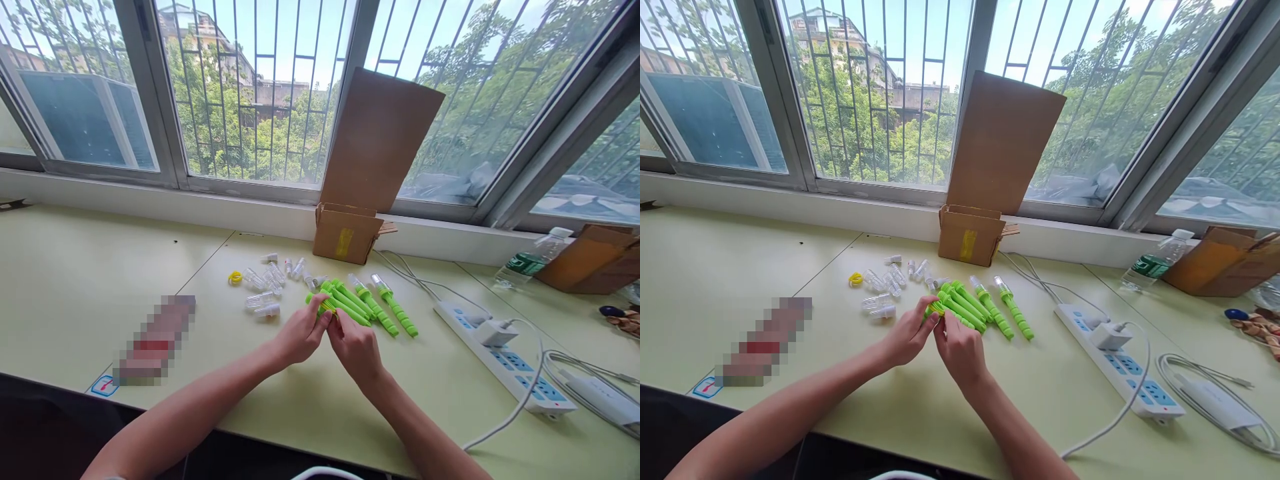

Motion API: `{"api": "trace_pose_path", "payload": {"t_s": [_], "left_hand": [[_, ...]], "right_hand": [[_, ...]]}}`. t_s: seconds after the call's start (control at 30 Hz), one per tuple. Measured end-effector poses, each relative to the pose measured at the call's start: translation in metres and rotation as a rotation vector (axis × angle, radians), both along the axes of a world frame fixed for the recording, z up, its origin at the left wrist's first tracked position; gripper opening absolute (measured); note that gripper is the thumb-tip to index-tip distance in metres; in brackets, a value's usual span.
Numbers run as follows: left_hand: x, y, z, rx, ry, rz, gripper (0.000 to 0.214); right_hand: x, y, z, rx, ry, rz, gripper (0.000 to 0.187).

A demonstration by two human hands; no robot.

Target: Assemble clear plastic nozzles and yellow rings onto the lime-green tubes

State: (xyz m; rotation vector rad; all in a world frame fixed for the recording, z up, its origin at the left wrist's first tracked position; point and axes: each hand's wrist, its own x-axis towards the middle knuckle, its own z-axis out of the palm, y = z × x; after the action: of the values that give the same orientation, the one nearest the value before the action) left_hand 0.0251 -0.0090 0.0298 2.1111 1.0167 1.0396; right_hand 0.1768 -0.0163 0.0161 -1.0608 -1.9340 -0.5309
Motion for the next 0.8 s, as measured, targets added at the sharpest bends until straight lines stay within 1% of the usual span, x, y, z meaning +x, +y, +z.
{"api": "trace_pose_path", "payload": {"t_s": [0.27,0.53,0.67,0.8], "left_hand": [[0.0012,-0.0016,-0.0022,-0.052,0.01,0.002,0.036],[0.0014,-0.0005,-0.0027,-0.126,-0.033,0.013,0.039],[0.0011,0.0011,-0.0027,-0.147,-0.063,0.018,0.04],[0.0005,0.0013,-0.0027,-0.16,-0.09,0.018,0.041]], "right_hand": [[0.0045,0.002,-0.0007,-0.006,-0.005,0.143,0.032],[0.0031,0.0033,-0.0021,0.02,-0.033,0.141,0.031],[0.0029,0.006,-0.005,0.052,-0.065,0.132,0.032],[0.0041,0.0077,-0.0097,0.047,-0.114,0.12,0.032]]}}
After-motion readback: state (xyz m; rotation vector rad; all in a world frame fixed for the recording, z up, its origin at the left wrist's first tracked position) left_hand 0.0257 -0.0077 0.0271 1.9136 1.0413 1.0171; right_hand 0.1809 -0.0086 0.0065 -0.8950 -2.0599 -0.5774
